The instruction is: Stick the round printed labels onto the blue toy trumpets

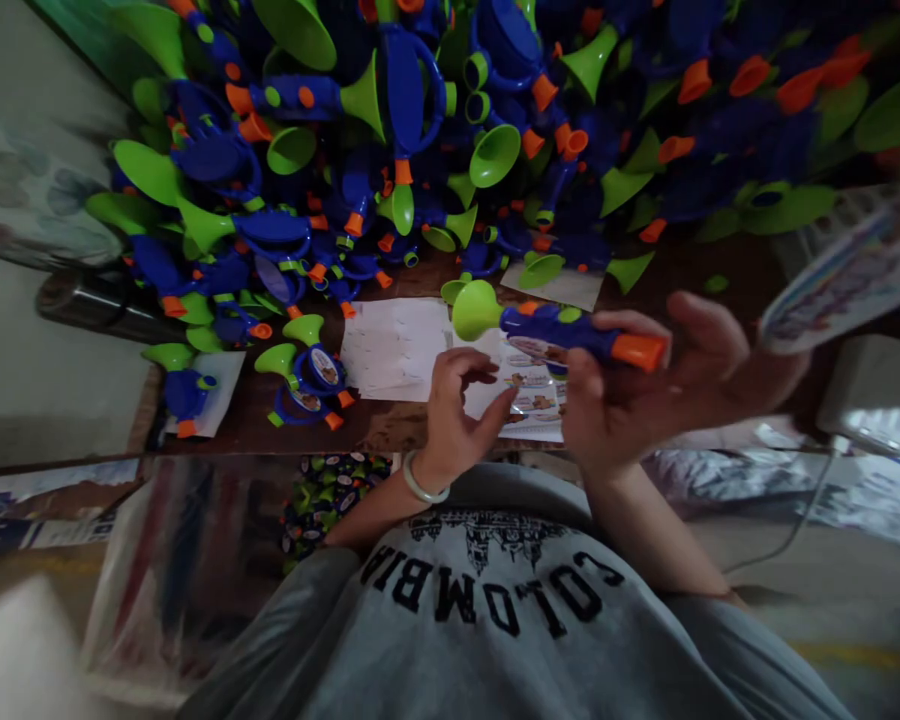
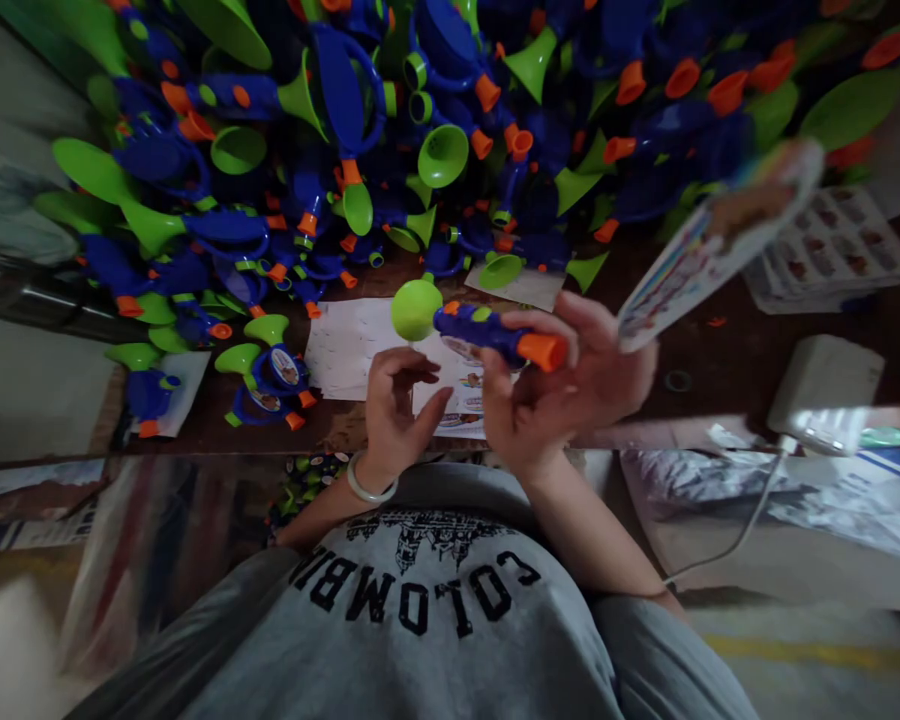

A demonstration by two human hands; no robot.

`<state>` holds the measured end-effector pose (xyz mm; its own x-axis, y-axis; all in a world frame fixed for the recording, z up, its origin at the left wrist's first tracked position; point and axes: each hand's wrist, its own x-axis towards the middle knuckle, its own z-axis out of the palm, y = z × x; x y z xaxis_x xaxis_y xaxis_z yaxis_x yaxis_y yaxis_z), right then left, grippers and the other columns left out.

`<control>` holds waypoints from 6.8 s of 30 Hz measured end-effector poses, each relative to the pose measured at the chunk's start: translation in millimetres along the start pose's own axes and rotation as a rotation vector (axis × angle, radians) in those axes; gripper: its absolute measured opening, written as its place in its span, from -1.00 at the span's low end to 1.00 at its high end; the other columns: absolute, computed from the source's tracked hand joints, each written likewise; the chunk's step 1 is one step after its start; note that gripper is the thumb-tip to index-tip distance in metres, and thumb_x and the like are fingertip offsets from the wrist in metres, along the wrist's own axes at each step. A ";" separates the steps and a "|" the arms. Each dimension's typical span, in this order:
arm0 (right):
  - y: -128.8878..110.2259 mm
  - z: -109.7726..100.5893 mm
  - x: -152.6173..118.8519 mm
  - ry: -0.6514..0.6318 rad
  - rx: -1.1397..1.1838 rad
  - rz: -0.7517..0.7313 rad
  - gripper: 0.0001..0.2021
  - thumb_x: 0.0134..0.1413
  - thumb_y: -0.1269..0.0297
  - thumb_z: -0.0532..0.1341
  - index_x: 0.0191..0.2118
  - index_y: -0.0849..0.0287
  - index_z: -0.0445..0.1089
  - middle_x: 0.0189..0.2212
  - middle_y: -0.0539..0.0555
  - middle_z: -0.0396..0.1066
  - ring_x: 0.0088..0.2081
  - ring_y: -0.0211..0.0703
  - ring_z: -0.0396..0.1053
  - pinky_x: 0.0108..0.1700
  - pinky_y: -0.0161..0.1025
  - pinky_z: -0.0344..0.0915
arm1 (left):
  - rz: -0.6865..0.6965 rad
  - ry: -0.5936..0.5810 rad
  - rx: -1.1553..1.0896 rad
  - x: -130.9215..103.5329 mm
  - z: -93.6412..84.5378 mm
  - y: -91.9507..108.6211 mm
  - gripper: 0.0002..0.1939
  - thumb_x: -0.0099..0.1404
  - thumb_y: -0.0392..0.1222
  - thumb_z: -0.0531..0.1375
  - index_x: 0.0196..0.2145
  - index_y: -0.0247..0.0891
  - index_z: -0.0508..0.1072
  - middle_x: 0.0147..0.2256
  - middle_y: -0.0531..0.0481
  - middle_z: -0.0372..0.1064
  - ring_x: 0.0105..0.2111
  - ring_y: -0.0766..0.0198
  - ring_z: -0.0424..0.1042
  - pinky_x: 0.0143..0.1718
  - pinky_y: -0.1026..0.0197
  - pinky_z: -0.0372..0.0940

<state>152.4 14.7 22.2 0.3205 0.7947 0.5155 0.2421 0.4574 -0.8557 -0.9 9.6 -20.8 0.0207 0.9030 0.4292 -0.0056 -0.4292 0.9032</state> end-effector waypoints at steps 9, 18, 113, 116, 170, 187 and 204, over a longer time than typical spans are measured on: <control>-15.9 -1.3 -10.5 -0.328 0.311 -0.174 -0.44 0.11 0.09 0.45 0.22 -0.28 0.36 0.32 0.05 0.32 -0.03 0.01 0.62 -0.09 0.09 0.70 | -0.168 -0.147 -0.299 6.5 -8.0 15.7 -0.25 0.32 -0.04 0.46 0.39 0.16 0.33 0.42 -0.03 0.34 0.43 -0.05 0.35 0.49 -0.10 0.28; -6.5 -11.1 11.5 -0.082 0.286 0.264 -0.77 0.07 0.12 0.56 -0.30 0.03 0.54 -0.44 -0.12 0.49 -0.47 -0.34 0.39 -0.44 -0.36 0.36 | -0.272 -0.197 -0.506 14.9 -8.9 16.7 -0.26 0.25 -0.05 0.51 0.33 0.10 0.41 0.39 -0.11 0.38 0.34 -0.05 0.47 0.33 -0.16 0.45; -3.4 -25.0 3.4 -0.329 -0.382 -0.061 -0.86 0.34 0.25 0.29 -0.08 0.00 0.60 -0.24 0.03 0.69 -0.24 -0.10 0.64 -0.16 -0.12 0.59 | -0.098 -0.356 0.147 72.0 -10.7 55.3 -0.75 0.48 -0.10 0.26 0.03 -0.20 0.61 -0.26 0.01 0.64 -0.29 0.35 0.57 -0.20 0.30 0.45; -5.2 -26.5 3.7 -0.316 -0.396 -0.153 -0.88 0.36 0.27 0.28 -0.16 -0.01 0.61 -0.29 0.01 0.68 -0.25 -0.11 0.63 -0.19 -0.14 0.57 | -0.122 -0.367 0.154 71.3 -9.4 61.0 -0.74 0.46 -0.08 0.28 0.01 -0.21 0.61 -0.35 0.04 0.59 -0.38 0.36 0.50 -0.31 0.31 0.40; 9.6 -45.5 -26.1 -0.236 -0.383 -0.172 -0.61 0.32 0.38 0.29 0.19 -0.12 0.46 -0.29 -0.04 0.71 -0.25 -0.01 0.65 0.00 0.09 0.60 | -0.286 -0.588 -0.109 88.2 11.5 18.0 -0.80 0.33 -0.21 0.32 -0.09 -0.24 0.48 -0.23 0.02 0.50 -0.33 0.40 0.47 -0.28 0.32 0.36; 6.0 -42.3 -21.5 -0.046 -0.369 -0.564 -0.13 0.14 0.49 0.43 0.46 -0.21 0.13 -0.34 -0.12 0.59 -0.25 -0.07 0.42 -0.08 -0.09 0.37 | -0.023 -0.311 0.880 125.5 15.2 -54.7 -0.49 0.35 -0.39 0.28 0.22 -0.14 0.48 0.33 -0.19 0.41 0.38 -0.13 0.28 0.38 -0.24 0.23; 45.1 -6.4 11.6 0.011 0.078 -0.064 -0.11 0.27 -0.15 0.27 0.55 -0.41 -0.22 0.52 0.10 0.05 0.51 0.25 0.15 0.29 0.43 0.40 | -0.077 -0.201 -0.226 111.5 -67.7 15.3 -0.60 0.29 0.27 0.41 -0.33 -0.10 0.52 -0.17 -0.04 0.65 0.07 0.00 0.63 0.25 -0.21 0.45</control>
<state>173.0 42.0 -10.1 0.3171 0.7586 0.5692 0.1907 0.5369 -0.8218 -66.3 105.1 41.2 0.2269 0.9007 0.3706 -0.2184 -0.3238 0.9206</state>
